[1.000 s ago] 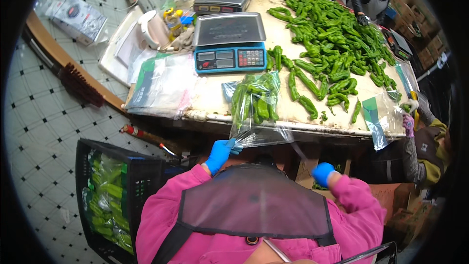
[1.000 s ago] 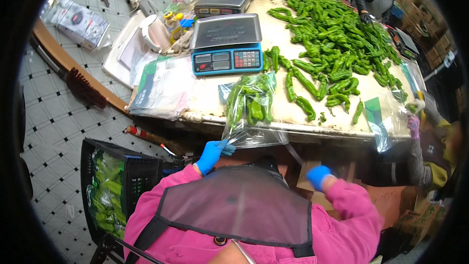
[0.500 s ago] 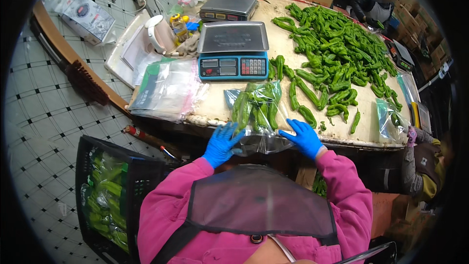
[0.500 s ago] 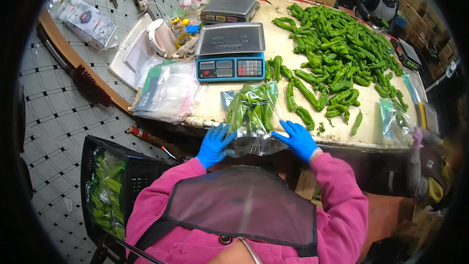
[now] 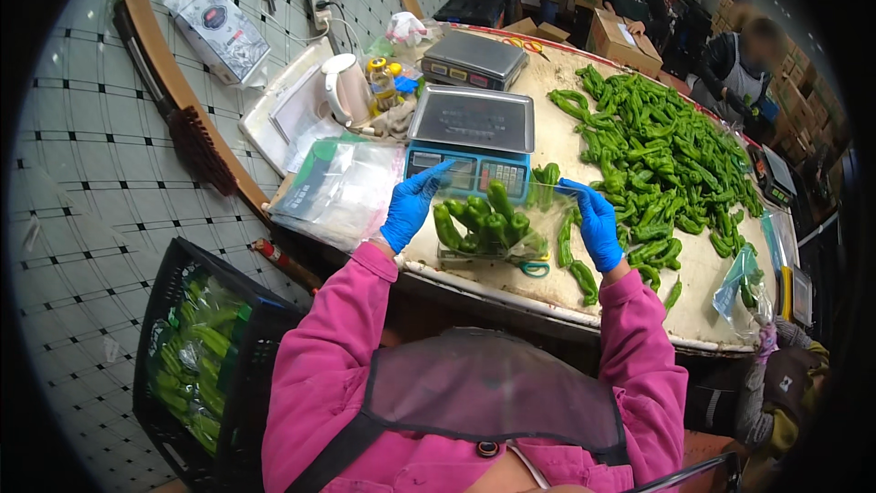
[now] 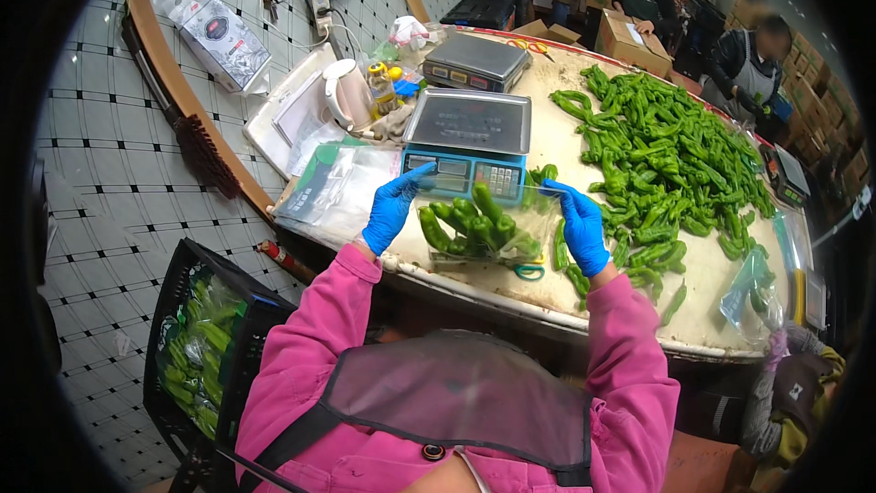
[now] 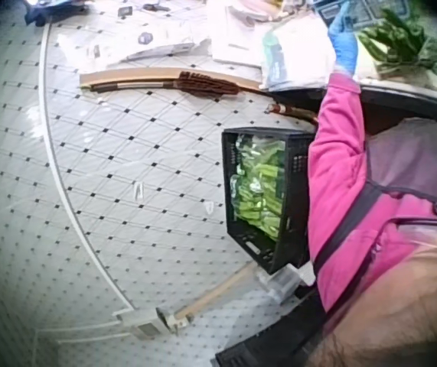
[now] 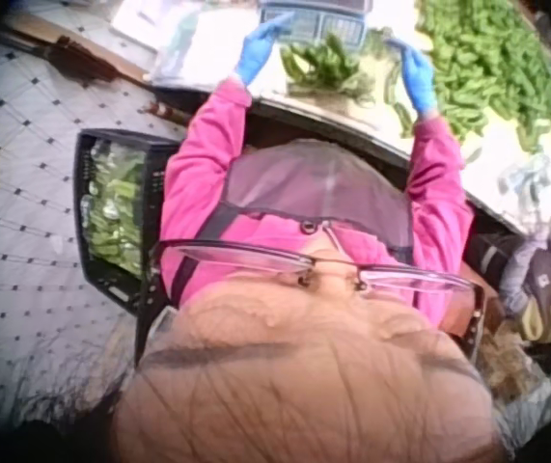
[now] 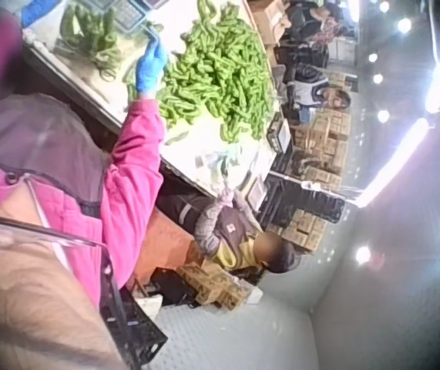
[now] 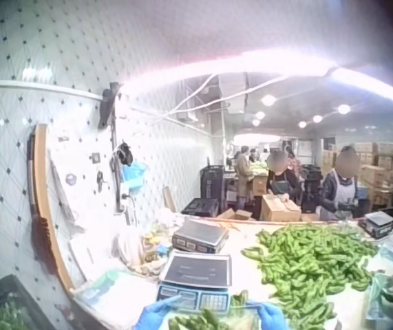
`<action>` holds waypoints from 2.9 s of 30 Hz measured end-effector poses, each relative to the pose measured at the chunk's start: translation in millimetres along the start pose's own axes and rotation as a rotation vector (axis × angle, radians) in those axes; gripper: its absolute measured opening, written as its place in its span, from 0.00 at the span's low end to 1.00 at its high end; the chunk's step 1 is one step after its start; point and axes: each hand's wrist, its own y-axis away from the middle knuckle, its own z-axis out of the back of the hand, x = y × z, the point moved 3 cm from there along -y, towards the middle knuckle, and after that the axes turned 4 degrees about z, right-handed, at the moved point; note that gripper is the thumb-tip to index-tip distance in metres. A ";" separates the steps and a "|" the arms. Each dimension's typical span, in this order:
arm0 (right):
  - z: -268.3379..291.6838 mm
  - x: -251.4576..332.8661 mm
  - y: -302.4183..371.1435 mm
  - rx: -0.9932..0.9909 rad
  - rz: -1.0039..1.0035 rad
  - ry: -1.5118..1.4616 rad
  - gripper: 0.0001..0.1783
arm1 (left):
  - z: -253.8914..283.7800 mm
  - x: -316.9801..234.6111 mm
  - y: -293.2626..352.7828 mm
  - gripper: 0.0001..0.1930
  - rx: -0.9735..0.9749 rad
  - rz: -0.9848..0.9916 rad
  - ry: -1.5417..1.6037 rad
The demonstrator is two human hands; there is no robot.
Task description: The person sorts green peppers on a table, places them on a digital scale, and packs them into plastic bags. The person then places the filled bags into a black crate.
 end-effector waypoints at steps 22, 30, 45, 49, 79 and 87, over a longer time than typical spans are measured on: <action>-90.4 -107.5 115.5 -0.147 -0.308 0.265 0.15 | -5.3 75.6 146.1 0.14 -0.319 0.607 -0.348; -123.4 -131.3 140.6 0.042 -0.496 0.786 0.29 | -26.5 102.2 166.0 0.24 -0.249 0.713 -0.595; -164.6 -76.4 105.1 0.119 -0.579 0.567 0.69 | -28.0 119.1 160.1 0.29 -0.257 0.573 -0.744; -170.7 -96.7 108.8 0.039 -0.508 0.465 0.72 | -30.9 126.4 160.2 0.34 -0.208 0.636 -0.737; -97.2 -121.4 51.8 -0.021 -0.733 -1.334 0.30 | -81.4 33.5 39.7 0.37 0.324 0.637 0.643; -89.3 -127.5 48.8 0.023 -0.712 -1.287 0.24 | -114.9 41.9 75.7 0.36 0.503 0.686 1.024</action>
